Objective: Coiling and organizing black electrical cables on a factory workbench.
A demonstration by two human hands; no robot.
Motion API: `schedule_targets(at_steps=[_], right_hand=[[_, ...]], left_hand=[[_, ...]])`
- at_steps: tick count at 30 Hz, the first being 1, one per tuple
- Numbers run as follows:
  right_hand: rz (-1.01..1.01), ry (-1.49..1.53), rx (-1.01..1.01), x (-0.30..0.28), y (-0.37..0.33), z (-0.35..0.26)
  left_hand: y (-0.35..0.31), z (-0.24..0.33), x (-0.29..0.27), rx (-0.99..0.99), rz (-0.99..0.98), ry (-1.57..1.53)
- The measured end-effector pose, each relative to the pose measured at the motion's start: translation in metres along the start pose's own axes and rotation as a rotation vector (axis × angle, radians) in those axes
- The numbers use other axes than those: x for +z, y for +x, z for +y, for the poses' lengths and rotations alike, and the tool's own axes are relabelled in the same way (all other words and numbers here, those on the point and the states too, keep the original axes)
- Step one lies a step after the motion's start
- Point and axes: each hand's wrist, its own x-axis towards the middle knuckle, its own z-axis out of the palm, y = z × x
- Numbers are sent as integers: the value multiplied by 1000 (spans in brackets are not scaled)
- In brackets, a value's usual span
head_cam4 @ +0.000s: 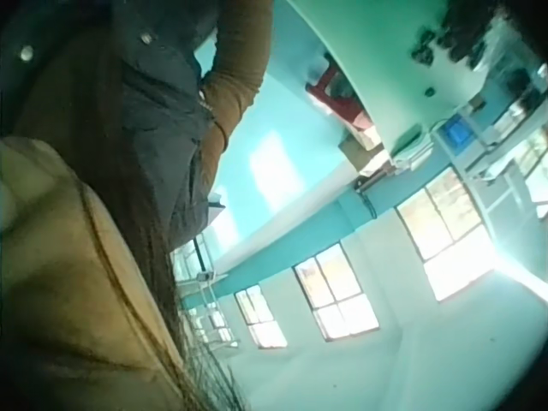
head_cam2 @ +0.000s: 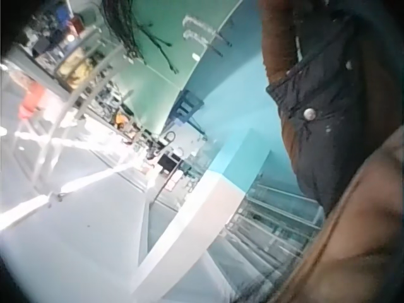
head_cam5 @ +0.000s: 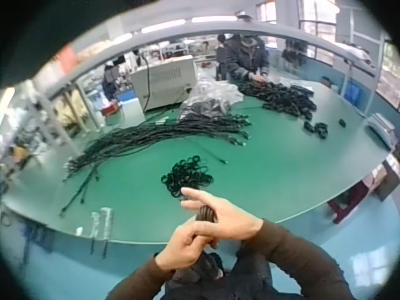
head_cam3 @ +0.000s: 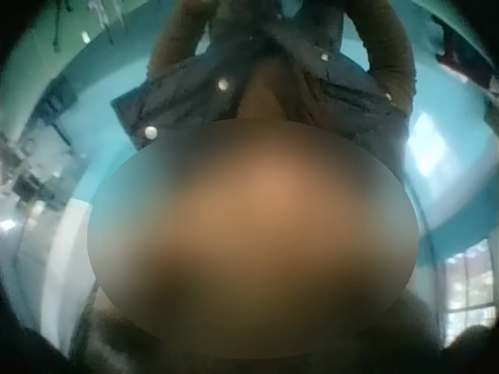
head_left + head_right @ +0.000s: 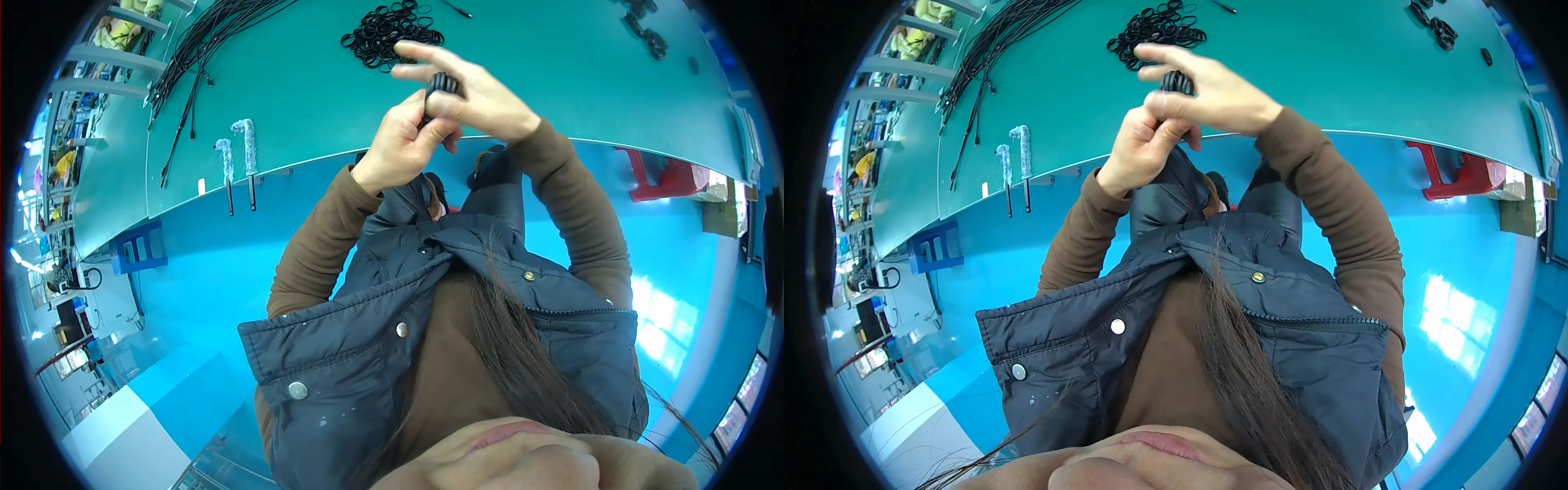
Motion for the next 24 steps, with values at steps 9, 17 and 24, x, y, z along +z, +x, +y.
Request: schedule_targets(at_steps=[9,17,24], right_hand=[[-100,196,238,9,-3,3],[-122,135,309,12,0,13],[85,96,94,-49,37,70]], left_hand=[[-3,7,2,-84,-4,21],[-7,-7,-6,-145,-21,-51],[-12,-13,-32,-134,54,-313]])
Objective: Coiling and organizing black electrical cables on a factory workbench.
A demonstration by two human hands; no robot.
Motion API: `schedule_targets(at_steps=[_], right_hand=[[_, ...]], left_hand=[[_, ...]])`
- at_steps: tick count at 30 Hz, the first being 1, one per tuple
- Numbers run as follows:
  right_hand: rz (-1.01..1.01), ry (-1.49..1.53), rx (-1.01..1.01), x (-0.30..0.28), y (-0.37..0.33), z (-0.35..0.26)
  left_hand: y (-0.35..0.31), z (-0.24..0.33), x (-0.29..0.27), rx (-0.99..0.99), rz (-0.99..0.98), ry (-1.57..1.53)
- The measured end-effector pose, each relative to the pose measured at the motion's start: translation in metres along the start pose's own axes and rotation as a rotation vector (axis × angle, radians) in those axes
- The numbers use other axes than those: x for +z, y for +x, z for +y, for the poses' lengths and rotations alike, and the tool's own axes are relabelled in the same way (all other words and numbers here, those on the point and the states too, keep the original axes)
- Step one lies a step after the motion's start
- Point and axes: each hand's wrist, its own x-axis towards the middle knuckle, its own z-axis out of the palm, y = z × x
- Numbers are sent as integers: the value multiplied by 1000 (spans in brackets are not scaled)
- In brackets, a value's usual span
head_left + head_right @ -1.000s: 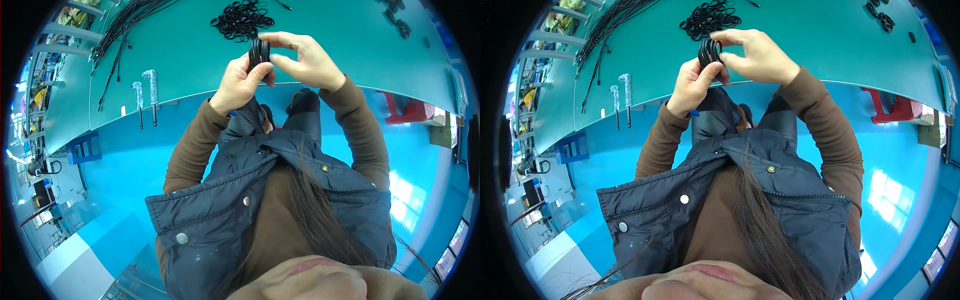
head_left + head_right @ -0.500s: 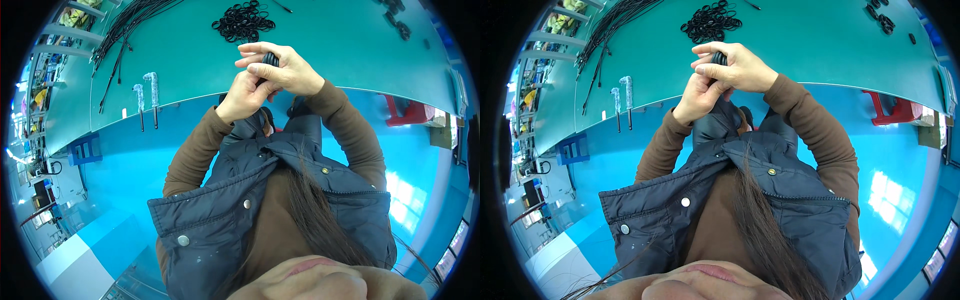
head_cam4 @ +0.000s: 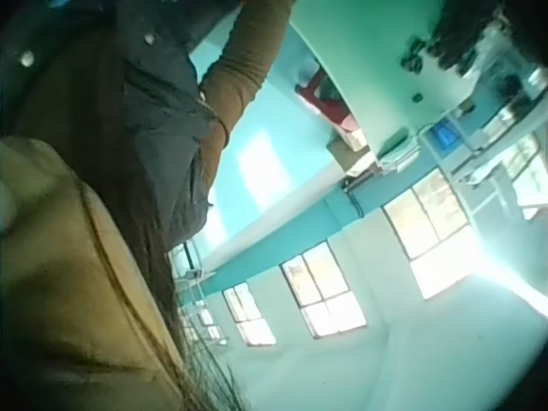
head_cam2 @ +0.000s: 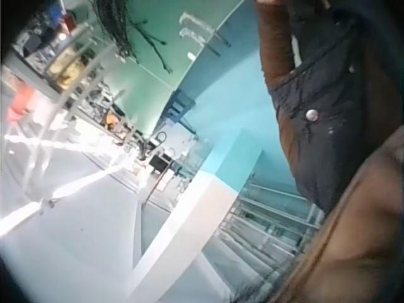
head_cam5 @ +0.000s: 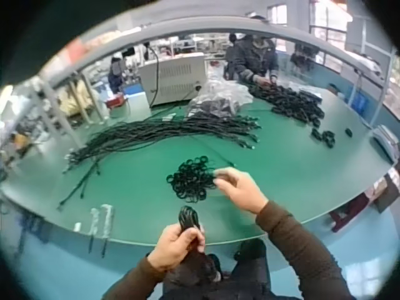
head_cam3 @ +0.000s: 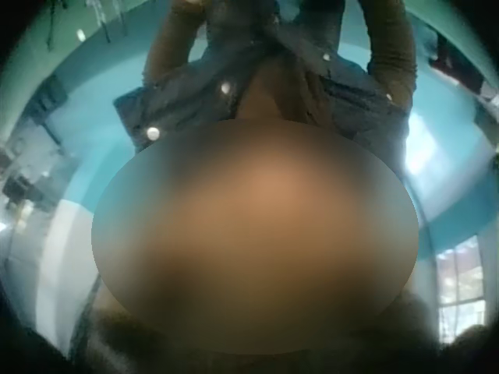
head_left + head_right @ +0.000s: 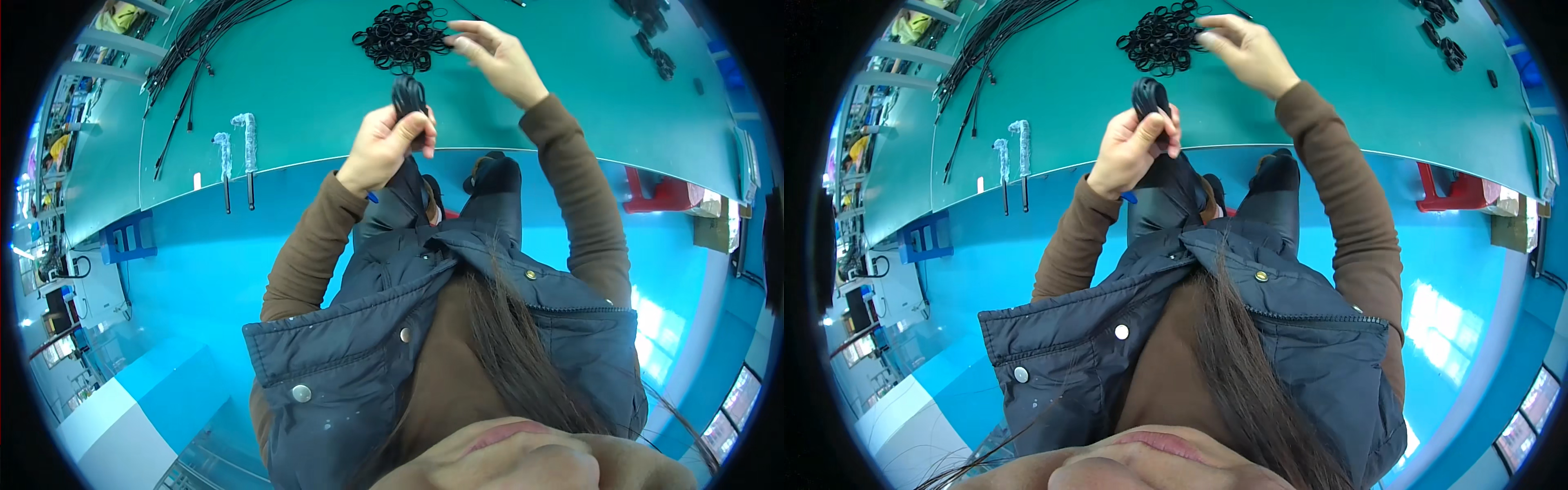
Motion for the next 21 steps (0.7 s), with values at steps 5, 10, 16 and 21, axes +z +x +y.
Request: schedule_targets(at_steps=[5,10,16,21], right_hand=[[146,-992,106,-8,21,38],[195,-1125,83,-13,27,59],[263,-495,175,-19,25,54],[89,-2,251,-16,8,27]], left_hand=[[6,3,-15,-26,120,-317],[13,8,-19,-10,191,-387],[23,0,-25,29,218,-310],[49,-8,-33,118,272,38]])
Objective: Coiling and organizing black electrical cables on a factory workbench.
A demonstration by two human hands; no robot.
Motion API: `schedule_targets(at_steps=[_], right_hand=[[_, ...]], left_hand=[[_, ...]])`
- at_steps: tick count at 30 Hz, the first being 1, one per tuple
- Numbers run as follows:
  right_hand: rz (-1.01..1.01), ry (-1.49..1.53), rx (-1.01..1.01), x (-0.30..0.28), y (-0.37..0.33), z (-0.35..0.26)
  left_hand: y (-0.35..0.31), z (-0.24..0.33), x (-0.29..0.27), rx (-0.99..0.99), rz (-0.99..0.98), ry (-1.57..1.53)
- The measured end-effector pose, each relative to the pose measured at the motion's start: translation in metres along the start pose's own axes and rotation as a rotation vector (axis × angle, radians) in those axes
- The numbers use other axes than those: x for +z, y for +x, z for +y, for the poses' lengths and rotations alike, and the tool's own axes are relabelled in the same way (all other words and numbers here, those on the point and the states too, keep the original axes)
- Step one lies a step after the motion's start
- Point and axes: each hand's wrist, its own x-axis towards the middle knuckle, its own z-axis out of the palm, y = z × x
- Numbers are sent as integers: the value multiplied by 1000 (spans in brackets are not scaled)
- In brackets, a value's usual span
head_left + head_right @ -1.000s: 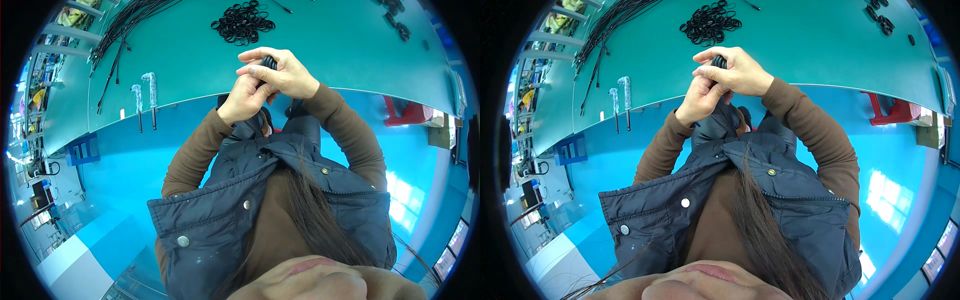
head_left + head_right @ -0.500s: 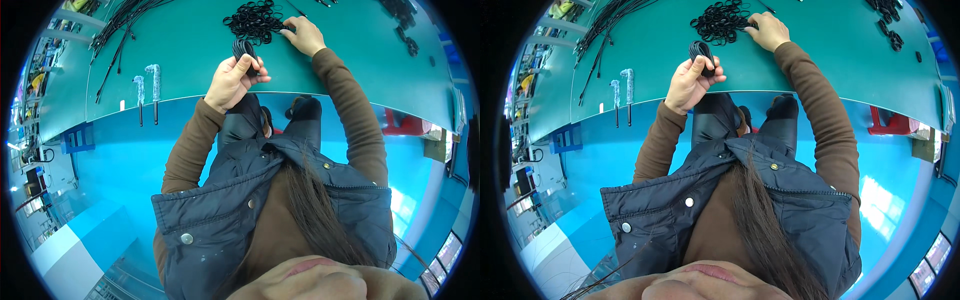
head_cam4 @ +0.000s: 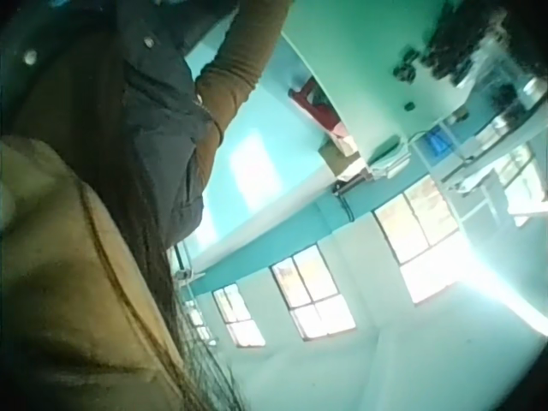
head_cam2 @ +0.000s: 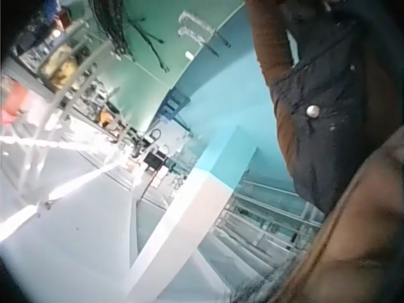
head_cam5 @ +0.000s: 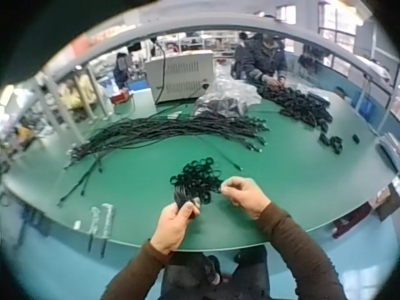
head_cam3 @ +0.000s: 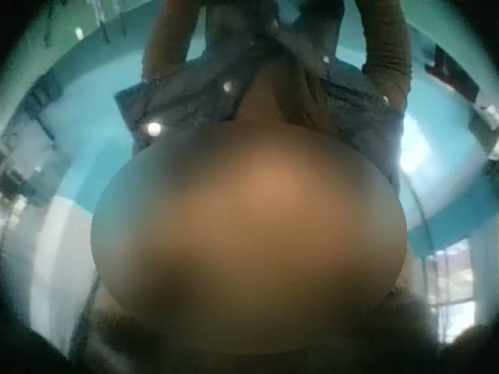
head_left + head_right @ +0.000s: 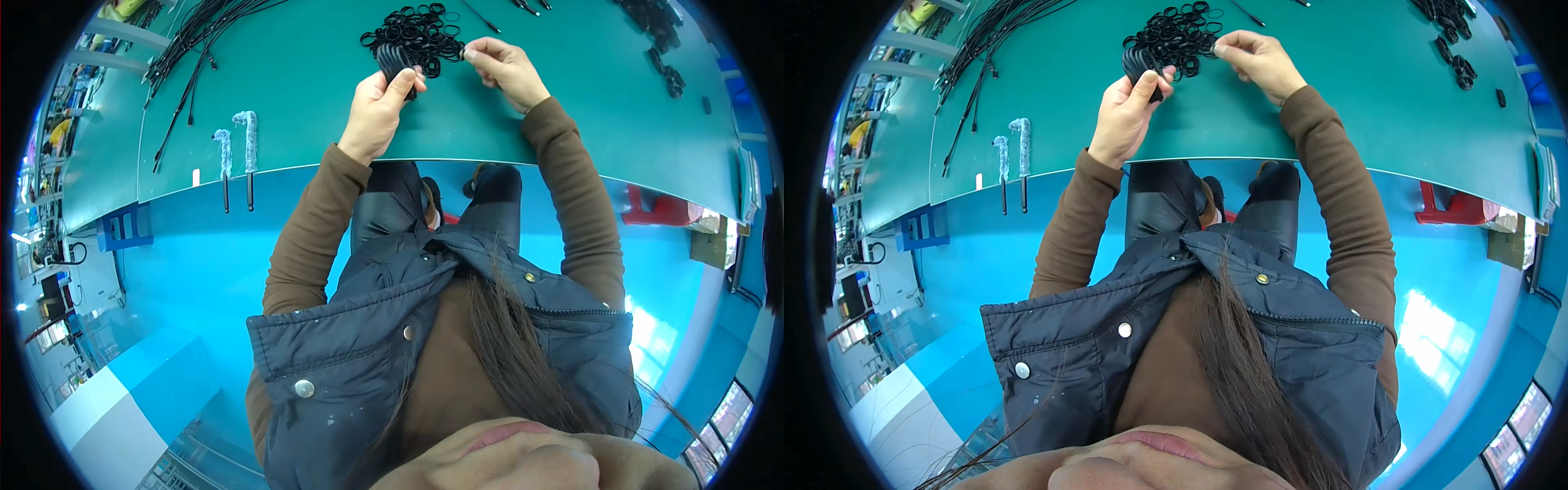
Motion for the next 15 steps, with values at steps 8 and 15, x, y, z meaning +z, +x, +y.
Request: schedule_targets(at_steps=[8,15], right_hand=[[-131,21,65,13,-26,-15],[-190,640,142,21,-41,0]], left_hand=[[25,-14,21,-51,17,-170],[25,-15,19,-173,-22,-364]])
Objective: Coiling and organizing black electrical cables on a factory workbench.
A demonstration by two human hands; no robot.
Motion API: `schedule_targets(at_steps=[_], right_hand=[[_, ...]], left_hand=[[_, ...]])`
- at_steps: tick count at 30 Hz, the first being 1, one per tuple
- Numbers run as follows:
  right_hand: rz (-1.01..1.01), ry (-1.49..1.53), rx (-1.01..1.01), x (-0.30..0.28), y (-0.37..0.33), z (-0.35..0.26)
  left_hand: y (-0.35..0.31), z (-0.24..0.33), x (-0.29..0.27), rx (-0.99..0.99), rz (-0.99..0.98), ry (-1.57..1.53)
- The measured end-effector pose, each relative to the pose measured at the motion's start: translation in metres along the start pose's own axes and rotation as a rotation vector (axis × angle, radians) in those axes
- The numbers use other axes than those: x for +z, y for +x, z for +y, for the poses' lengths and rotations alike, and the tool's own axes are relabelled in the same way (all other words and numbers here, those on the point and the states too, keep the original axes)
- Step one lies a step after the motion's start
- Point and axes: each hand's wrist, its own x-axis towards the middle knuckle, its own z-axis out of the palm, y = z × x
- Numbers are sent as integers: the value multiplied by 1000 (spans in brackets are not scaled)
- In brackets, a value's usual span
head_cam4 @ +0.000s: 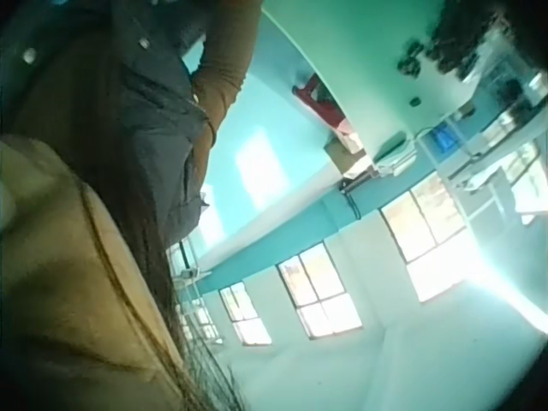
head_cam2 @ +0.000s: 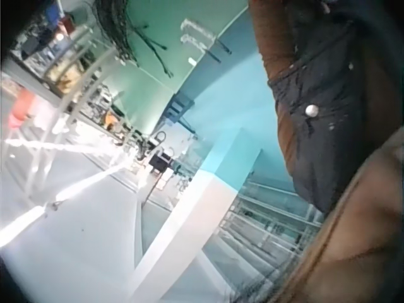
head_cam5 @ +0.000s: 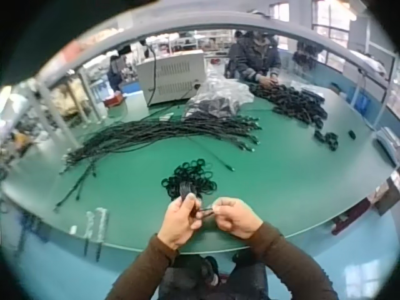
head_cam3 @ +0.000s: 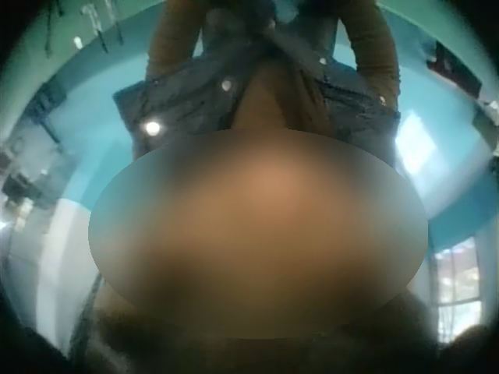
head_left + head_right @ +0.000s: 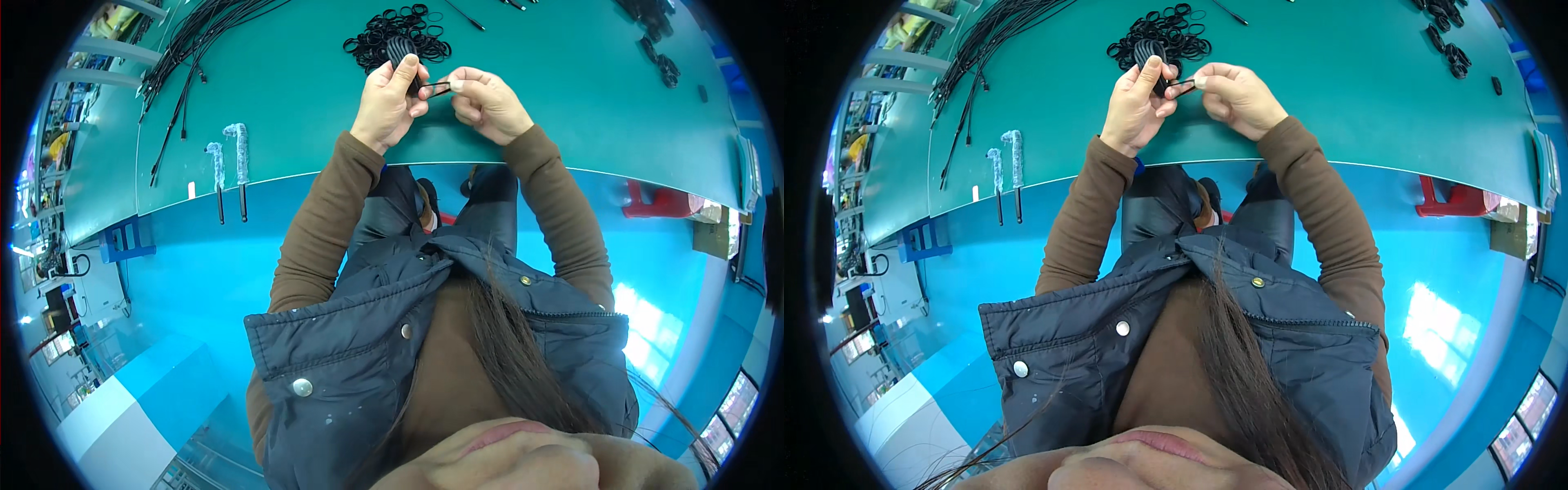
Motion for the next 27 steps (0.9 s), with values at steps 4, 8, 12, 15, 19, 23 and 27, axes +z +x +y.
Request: schedule_targets(at_steps=[4,8,12,15,19,23,27], right_hand=[[-163,207,73,9,-9,4],[-269,-21,101,14,-16,-4],[-229,-631,19,10,-18,-26],[-73,-1204,-260,7,-21,-39],[-99,-1676,-529,18,-17,-53],[-270,-1985,-586,41,-8,-70],[-492,-2037,-218,53,-4,-80]], left_hand=[[-6,4,1,-44,-56,24],[-14,3,6,-52,-65,139],[-21,4,6,25,-9,256],[-26,16,1,-36,-49,461],[-29,22,7,-141,-221,682],[-33,25,13,-226,-406,835],[-40,25,21,-233,-492,848]])
